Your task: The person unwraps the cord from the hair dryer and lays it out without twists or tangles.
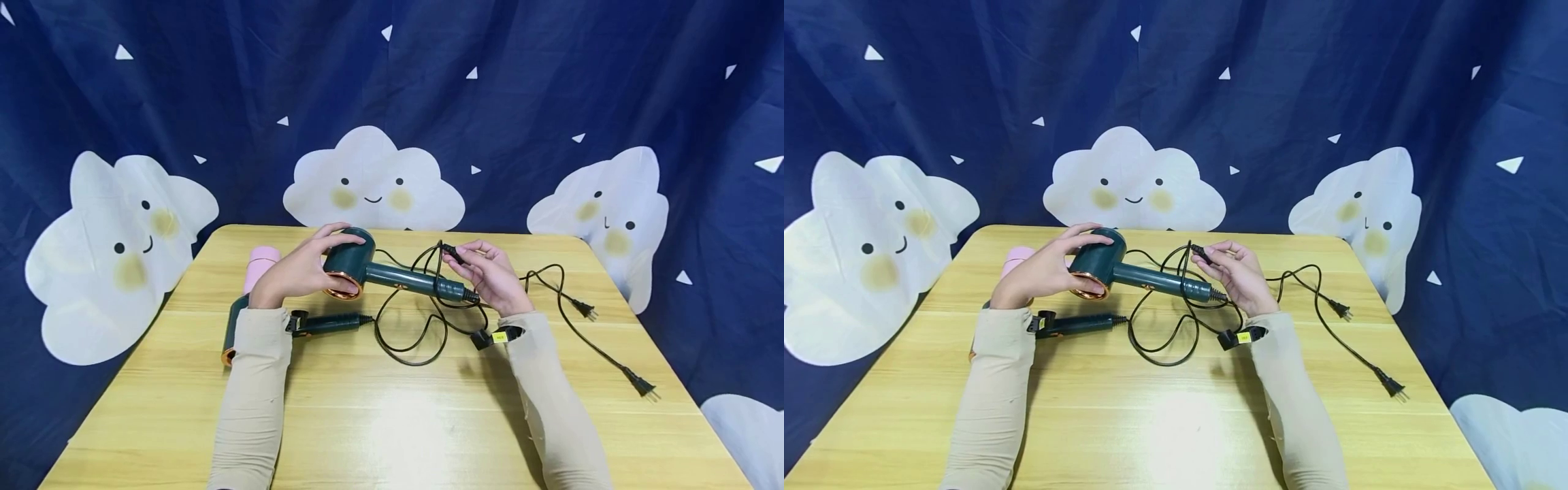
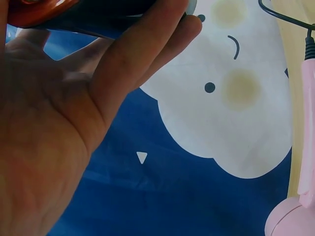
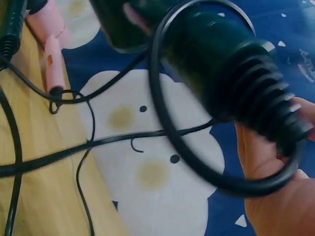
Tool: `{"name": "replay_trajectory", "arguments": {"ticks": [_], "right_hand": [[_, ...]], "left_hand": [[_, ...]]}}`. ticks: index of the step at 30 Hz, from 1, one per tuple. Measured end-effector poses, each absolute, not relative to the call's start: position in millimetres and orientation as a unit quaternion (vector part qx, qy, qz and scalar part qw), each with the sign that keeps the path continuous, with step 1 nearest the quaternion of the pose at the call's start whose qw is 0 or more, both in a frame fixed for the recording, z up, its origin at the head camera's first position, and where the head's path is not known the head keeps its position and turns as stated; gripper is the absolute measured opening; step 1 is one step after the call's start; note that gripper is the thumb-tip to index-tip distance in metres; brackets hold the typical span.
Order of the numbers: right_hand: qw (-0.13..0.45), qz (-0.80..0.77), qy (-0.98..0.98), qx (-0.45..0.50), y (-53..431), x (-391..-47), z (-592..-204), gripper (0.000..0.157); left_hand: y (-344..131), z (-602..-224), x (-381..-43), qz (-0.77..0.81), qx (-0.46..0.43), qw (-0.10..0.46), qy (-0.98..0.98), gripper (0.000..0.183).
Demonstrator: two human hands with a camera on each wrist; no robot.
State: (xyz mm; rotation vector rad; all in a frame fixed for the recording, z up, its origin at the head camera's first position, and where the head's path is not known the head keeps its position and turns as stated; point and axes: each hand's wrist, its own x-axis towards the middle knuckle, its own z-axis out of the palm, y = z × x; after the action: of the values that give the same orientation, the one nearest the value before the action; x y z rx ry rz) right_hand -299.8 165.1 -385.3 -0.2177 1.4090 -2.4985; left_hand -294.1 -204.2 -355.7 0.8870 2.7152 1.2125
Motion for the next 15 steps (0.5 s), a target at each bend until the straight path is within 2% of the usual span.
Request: {"name": "replay_trajectory", "arguments": {"ticks": [7, 15], "right_hand": [[0.084, -0.874, 0.465, -0.116, 165, -293, -373, 0.011], [0.061, -0.89, 0.429, -0.141, 165, -286, -362, 0.012]], "left_hand": [[-209, -358, -296, 0.39, 0.28, 0.024, 0.877, 0.082], [-219, -359, -296, 0.393, 0.265, 0.013, 0.88, 0.081]]}}
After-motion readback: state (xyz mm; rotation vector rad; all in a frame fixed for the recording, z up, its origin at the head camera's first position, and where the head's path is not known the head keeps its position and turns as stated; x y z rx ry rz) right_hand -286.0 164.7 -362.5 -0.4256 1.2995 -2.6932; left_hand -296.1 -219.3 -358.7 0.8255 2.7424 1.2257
